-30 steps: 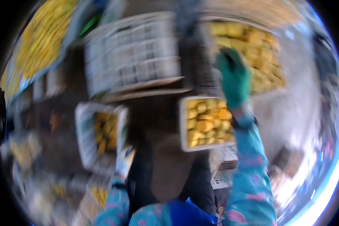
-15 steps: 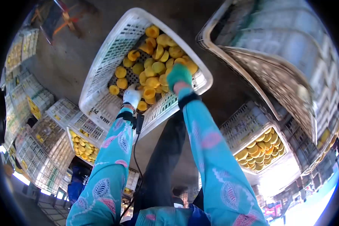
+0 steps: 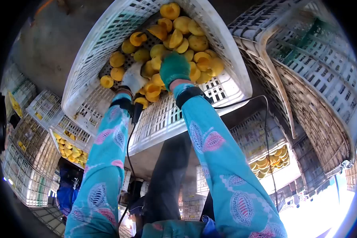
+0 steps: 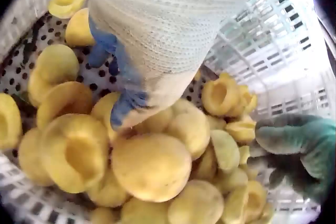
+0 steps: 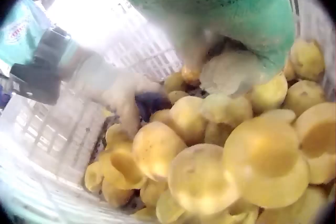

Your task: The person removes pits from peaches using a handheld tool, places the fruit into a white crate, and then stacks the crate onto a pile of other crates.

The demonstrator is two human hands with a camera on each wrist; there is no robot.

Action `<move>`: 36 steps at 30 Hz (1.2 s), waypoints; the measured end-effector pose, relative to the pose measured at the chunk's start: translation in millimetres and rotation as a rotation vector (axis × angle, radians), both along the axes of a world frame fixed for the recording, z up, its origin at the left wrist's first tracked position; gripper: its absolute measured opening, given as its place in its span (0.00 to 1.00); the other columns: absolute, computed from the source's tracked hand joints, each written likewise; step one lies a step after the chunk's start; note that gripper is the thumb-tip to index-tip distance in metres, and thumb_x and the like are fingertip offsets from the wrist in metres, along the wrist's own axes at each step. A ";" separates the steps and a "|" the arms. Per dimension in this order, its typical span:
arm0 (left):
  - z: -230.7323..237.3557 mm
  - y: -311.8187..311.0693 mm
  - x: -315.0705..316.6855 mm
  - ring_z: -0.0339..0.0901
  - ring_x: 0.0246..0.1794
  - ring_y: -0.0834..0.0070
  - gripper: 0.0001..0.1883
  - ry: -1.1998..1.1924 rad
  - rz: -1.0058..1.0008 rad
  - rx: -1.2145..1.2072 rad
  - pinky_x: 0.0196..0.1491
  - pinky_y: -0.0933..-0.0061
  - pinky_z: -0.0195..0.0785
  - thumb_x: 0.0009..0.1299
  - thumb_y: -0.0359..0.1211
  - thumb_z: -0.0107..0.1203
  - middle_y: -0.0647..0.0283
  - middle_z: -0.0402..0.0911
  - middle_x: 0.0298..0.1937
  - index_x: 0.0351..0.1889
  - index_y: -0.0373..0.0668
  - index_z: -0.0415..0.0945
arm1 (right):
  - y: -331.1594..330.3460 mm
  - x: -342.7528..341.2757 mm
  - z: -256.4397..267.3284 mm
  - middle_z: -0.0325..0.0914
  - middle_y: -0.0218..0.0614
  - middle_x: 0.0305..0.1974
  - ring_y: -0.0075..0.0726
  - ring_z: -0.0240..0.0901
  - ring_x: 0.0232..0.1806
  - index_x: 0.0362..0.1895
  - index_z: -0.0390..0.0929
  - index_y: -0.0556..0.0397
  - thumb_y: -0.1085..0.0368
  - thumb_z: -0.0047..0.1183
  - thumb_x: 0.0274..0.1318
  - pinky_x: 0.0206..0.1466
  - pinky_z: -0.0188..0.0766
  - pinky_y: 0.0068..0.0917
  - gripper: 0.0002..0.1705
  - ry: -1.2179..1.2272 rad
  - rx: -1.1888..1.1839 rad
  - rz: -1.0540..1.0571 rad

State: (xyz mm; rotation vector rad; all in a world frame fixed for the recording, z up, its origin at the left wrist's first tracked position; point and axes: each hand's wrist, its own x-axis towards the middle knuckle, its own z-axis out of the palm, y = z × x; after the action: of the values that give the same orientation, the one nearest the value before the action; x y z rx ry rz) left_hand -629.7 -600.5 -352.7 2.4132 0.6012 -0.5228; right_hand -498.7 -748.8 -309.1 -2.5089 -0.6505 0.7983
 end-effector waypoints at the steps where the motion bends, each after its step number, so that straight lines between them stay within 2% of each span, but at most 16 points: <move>1: 10.6 -1.8 0.3 0.73 0.51 0.49 0.32 -0.003 0.002 0.005 0.53 0.62 0.68 0.52 0.40 0.65 0.44 0.76 0.48 0.53 0.36 0.70 | 1.8 -4.3 -0.3 0.78 0.45 0.36 0.57 0.75 0.37 0.36 0.78 0.44 0.58 0.51 0.51 0.40 0.72 0.49 0.09 0.055 -0.005 0.026; 4: 39.8 -34.8 -17.4 0.70 0.56 0.52 0.33 0.427 0.583 -0.231 0.58 0.62 0.64 0.51 0.42 0.65 0.43 0.73 0.54 0.55 0.40 0.70 | 0.0 -14.6 -5.7 0.79 0.46 0.36 0.55 0.76 0.40 0.37 0.77 0.46 0.62 0.50 0.49 0.41 0.72 0.48 0.10 0.175 -0.017 0.079; 9: 37.8 -71.0 -8.9 0.64 0.61 0.48 0.27 0.596 0.419 0.125 0.60 0.61 0.63 0.57 0.44 0.60 0.44 0.63 0.64 0.53 0.45 0.75 | 3.7 -38.0 -6.7 0.79 0.44 0.37 0.55 0.75 0.41 0.39 0.77 0.44 0.58 0.50 0.53 0.45 0.71 0.46 0.10 0.225 -0.055 0.157; 11: 33.7 -60.1 -19.8 0.63 0.61 0.48 0.23 0.498 0.436 0.170 0.59 0.57 0.63 0.59 0.40 0.58 0.47 0.56 0.68 0.53 0.45 0.74 | 6.7 -38.0 14.5 0.79 0.46 0.38 0.56 0.74 0.42 0.40 0.76 0.47 0.58 0.51 0.52 0.45 0.71 0.46 0.12 0.341 0.011 0.163; 13: 63.4 -47.3 -27.7 0.71 0.54 0.58 0.20 0.234 0.582 0.177 0.57 0.63 0.65 0.60 0.34 0.56 0.46 0.66 0.61 0.50 0.40 0.75 | 11.7 -35.4 47.6 0.79 0.49 0.38 0.56 0.74 0.44 0.44 0.75 0.52 0.56 0.52 0.53 0.47 0.70 0.47 0.17 0.409 0.001 0.172; 15: 131.7 -39.6 -12.0 0.72 0.52 0.69 0.20 0.102 1.014 -0.349 0.53 0.72 0.67 0.59 0.29 0.57 0.49 0.68 0.60 0.51 0.37 0.75 | 12.5 -47.2 75.5 0.79 0.49 0.37 0.54 0.76 0.43 0.44 0.76 0.54 0.52 0.55 0.50 0.47 0.72 0.46 0.22 0.143 0.085 0.076; 17: 174.7 -41.6 -19.0 0.71 0.52 0.74 0.26 -0.084 0.789 -0.785 0.51 0.78 0.66 0.58 0.24 0.57 0.52 0.69 0.60 0.58 0.34 0.70 | 3.3 -48.0 100.2 0.79 0.47 0.39 0.48 0.77 0.42 0.45 0.76 0.56 0.51 0.58 0.49 0.47 0.72 0.40 0.24 0.154 0.080 0.063; 19: 221.7 -57.3 -21.0 0.73 0.47 0.74 0.31 -0.239 0.939 -1.126 0.53 0.75 0.67 0.58 0.20 0.55 0.60 0.75 0.52 0.63 0.34 0.64 | -18.4 -28.4 121.0 0.79 0.45 0.39 0.41 0.77 0.40 0.45 0.76 0.56 0.55 0.58 0.50 0.44 0.72 0.33 0.22 0.849 0.571 -0.041; 21: 241.3 -66.1 -43.4 0.73 0.50 0.72 0.34 -0.369 0.956 -0.604 0.56 0.74 0.65 0.59 0.22 0.58 0.56 0.74 0.54 0.65 0.33 0.60 | -45.9 -16.6 142.5 0.79 0.42 0.39 0.34 0.76 0.39 0.45 0.76 0.57 0.61 0.59 0.48 0.43 0.72 0.29 0.20 0.837 0.526 -0.214; 23: 243.2 -61.2 -85.3 0.73 0.51 0.64 0.37 -0.415 0.842 0.335 0.58 0.67 0.65 0.58 0.27 0.62 0.51 0.74 0.54 0.65 0.28 0.58 | -72.3 -5.8 166.6 0.79 0.39 0.39 0.33 0.76 0.39 0.46 0.75 0.56 0.65 0.59 0.48 0.42 0.72 0.29 0.19 0.638 0.507 -0.414; 24: 237.0 -47.8 -104.4 0.71 0.54 0.62 0.37 -0.126 1.145 0.254 0.60 0.63 0.61 0.58 0.27 0.62 0.49 0.72 0.56 0.64 0.27 0.58 | -87.5 -0.1 171.3 0.79 0.39 0.40 0.33 0.76 0.40 0.47 0.74 0.55 0.65 0.59 0.48 0.43 0.72 0.28 0.20 0.504 0.510 -0.430; 27: 128.3 4.2 -205.5 0.77 0.42 0.64 0.26 -0.525 1.211 0.177 0.47 0.63 0.71 0.58 0.27 0.62 0.52 0.78 0.45 0.55 0.30 0.68 | -104.7 17.6 174.6 0.77 0.41 0.41 0.39 0.76 0.43 0.51 0.72 0.52 0.66 0.60 0.47 0.46 0.72 0.31 0.23 0.251 0.462 -0.491; 29: 114.0 38.5 -214.5 0.75 0.24 0.69 0.13 -0.266 1.610 -0.332 0.28 0.67 0.70 0.59 0.27 0.60 0.60 0.78 0.29 0.41 0.36 0.74 | -87.2 30.0 165.8 0.72 0.44 0.48 0.47 0.70 0.52 0.55 0.69 0.50 0.59 0.62 0.47 0.55 0.68 0.38 0.30 0.075 0.454 -0.347; 31: 138.9 46.9 -190.6 0.69 0.17 0.78 0.08 -0.245 1.557 -0.367 0.22 0.74 0.63 0.61 0.30 0.59 0.67 0.75 0.23 0.35 0.37 0.77 | -57.2 54.0 185.8 0.58 0.44 0.60 0.58 0.52 0.64 0.64 0.60 0.47 0.43 0.63 0.42 0.63 0.55 0.51 0.46 -0.363 0.024 0.020; 34: 173.3 51.8 -172.1 0.69 0.17 0.76 0.08 -0.220 1.347 -0.276 0.21 0.70 0.65 0.62 0.29 0.59 0.68 0.73 0.23 0.38 0.38 0.75 | -49.4 100.6 173.4 0.61 0.49 0.57 0.56 0.54 0.62 0.65 0.57 0.54 0.43 0.58 0.46 0.61 0.58 0.48 0.46 -0.328 -0.103 -0.296; 36: 189.9 61.6 -156.4 0.70 0.18 0.76 0.08 -0.243 1.349 -0.296 0.21 0.71 0.65 0.62 0.29 0.60 0.67 0.75 0.25 0.37 0.39 0.77 | -49.7 122.7 132.1 0.64 0.50 0.54 0.56 0.56 0.60 0.63 0.59 0.54 0.46 0.56 0.49 0.59 0.58 0.47 0.42 -0.367 -0.409 -0.103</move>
State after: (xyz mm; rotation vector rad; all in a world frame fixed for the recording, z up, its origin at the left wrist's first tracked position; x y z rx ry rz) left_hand -786.2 -539.0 -162.8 1.2941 1.6369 0.2517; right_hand -376.1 -798.5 -177.0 -3.0764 -0.5044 0.4701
